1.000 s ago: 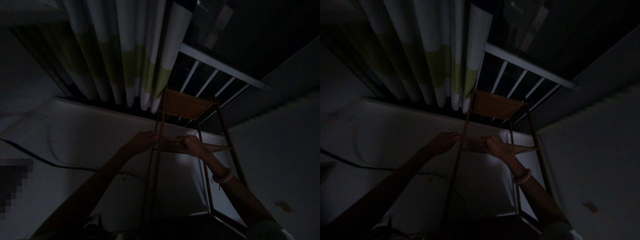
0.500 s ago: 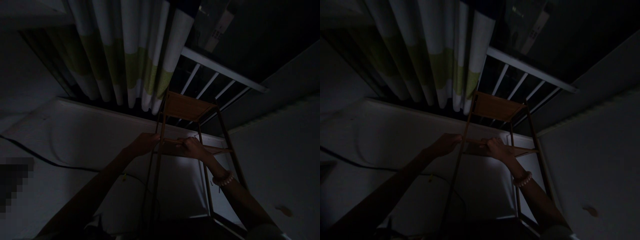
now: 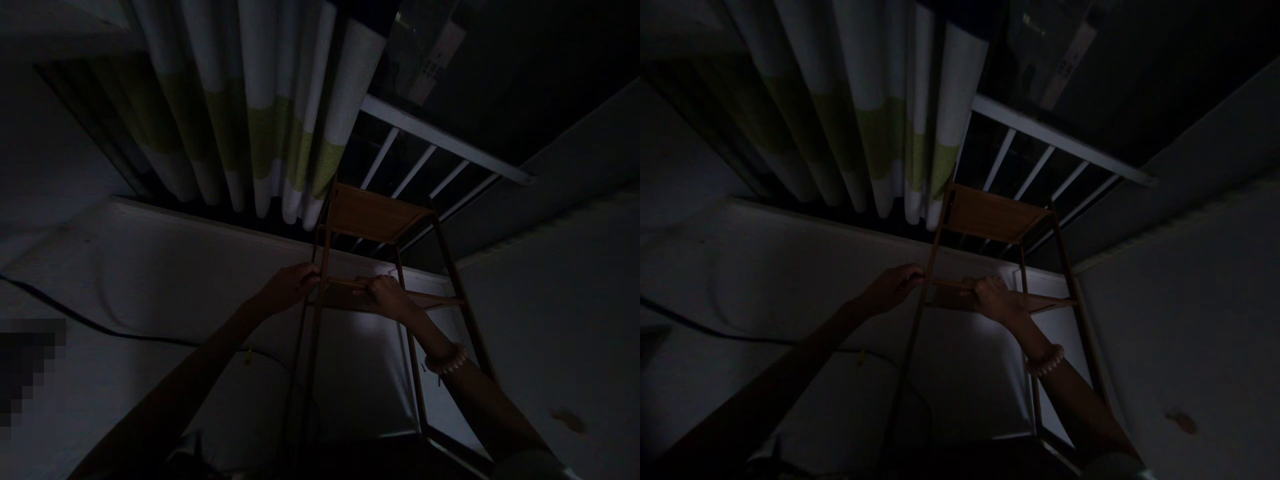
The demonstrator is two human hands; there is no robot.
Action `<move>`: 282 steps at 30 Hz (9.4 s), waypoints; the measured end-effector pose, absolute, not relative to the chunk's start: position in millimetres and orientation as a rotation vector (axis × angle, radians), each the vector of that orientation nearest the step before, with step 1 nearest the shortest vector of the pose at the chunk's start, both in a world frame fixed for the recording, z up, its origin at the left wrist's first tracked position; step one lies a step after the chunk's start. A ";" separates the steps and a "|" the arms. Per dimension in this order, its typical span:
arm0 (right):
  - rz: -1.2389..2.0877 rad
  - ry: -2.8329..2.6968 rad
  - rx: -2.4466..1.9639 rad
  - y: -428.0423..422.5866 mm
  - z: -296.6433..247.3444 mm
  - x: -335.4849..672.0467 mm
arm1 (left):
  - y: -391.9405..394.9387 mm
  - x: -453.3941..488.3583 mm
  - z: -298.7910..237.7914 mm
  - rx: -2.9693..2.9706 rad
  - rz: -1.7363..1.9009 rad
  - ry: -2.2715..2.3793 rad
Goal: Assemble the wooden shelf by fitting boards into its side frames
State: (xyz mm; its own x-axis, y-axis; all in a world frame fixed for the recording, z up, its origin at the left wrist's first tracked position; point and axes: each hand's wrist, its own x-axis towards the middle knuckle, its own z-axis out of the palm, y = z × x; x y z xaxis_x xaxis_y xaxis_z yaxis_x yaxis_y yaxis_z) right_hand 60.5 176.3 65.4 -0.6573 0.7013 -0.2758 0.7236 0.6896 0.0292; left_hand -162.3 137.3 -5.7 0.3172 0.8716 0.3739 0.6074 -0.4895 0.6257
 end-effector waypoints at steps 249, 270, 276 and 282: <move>-0.198 2.889 0.697 179.8 70.8 42.9 | 129.0 -184.7 10.6 2.024 0.858 1.382; -0.214 2.868 0.726 177.0 69.0 41.2 | -5.1 -147.8 16.4 1.354 0.777 1.444; -0.142 2.872 0.783 173.6 67.9 42.7 | 8.1 -119.1 -1.8 1.365 0.681 1.752; -0.047 2.926 0.970 168.8 67.8 51.0 | 11.1 -104.7 -4.2 1.204 0.950 1.624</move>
State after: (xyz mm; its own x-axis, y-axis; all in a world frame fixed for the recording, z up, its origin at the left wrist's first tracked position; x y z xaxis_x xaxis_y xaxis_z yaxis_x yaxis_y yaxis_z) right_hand 51.0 168.8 67.8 -0.8004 0.5959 -0.0647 0.5977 0.8016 -0.0106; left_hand -104.7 11.1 -4.2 -0.1462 0.9683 -0.2026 0.2983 0.2385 0.9242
